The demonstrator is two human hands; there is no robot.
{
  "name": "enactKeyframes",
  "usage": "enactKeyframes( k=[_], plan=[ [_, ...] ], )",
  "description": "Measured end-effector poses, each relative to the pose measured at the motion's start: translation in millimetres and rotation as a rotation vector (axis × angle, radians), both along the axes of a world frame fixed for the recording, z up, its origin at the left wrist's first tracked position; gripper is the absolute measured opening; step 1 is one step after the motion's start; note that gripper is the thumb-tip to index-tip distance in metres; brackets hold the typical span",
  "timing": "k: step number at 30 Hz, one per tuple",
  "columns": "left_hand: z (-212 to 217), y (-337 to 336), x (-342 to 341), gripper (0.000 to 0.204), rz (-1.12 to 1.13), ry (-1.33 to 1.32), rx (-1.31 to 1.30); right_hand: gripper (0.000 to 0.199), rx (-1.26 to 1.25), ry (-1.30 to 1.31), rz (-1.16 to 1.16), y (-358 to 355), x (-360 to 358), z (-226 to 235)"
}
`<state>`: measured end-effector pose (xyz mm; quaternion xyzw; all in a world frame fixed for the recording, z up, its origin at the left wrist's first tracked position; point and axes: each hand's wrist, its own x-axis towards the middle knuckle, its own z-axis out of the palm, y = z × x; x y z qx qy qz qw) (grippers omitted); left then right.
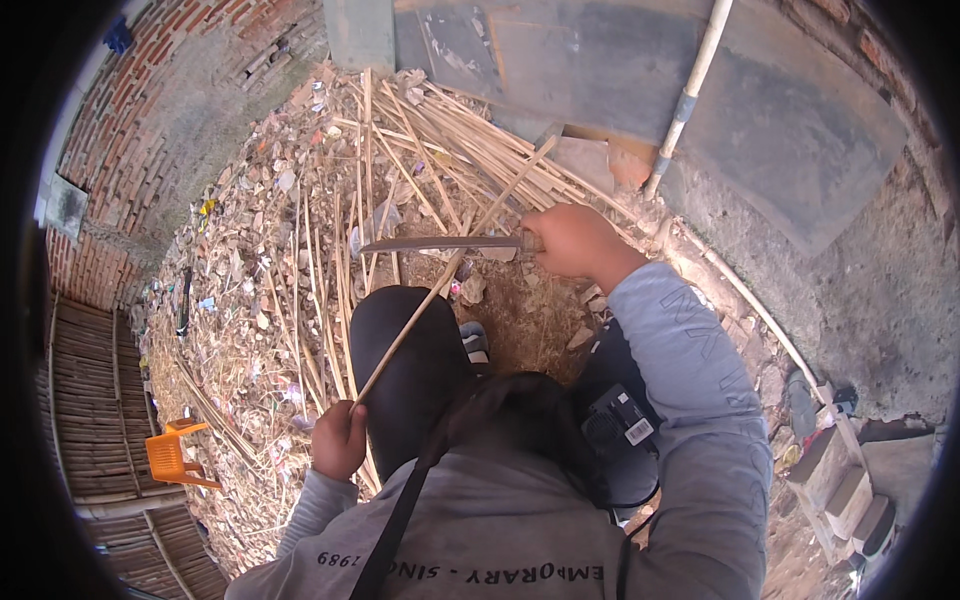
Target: The person strips thin layers from a long bamboo stalk using a curved blade. They hold the stalk steady with their left hand and use the blade in their right hand to shave the material along the length of the bamboo piece.
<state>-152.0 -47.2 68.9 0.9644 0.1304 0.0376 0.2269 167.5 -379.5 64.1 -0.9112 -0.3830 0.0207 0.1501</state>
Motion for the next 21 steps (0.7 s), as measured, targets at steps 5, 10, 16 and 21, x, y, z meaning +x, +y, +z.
enactKeyframes(
  k=[5,10,16,21],
  plan=[
    [1.6,-0.6,2.8,0.034,0.001,0.066,-0.051,0.033,0.006,0.016,-0.075,-0.7,5.6,2.3],
    [-18.2,3.5,-4.5,0.035,0.001,0.063,0.091,0.035,0.057,0.136,-0.001,9.0,9.2,-5.0],
    [-19.0,-2.5,-1.4,0.030,0.066,0.117,0.188,0.031,0.149,0.192,-0.069,-4.2,10.4,-14.7],
    [-24.8,-1.4,-6.7,0.025,0.048,0.023,0.237,0.031,0.097,0.171,-0.035,5.8,10.3,-5.7]
  ],
)
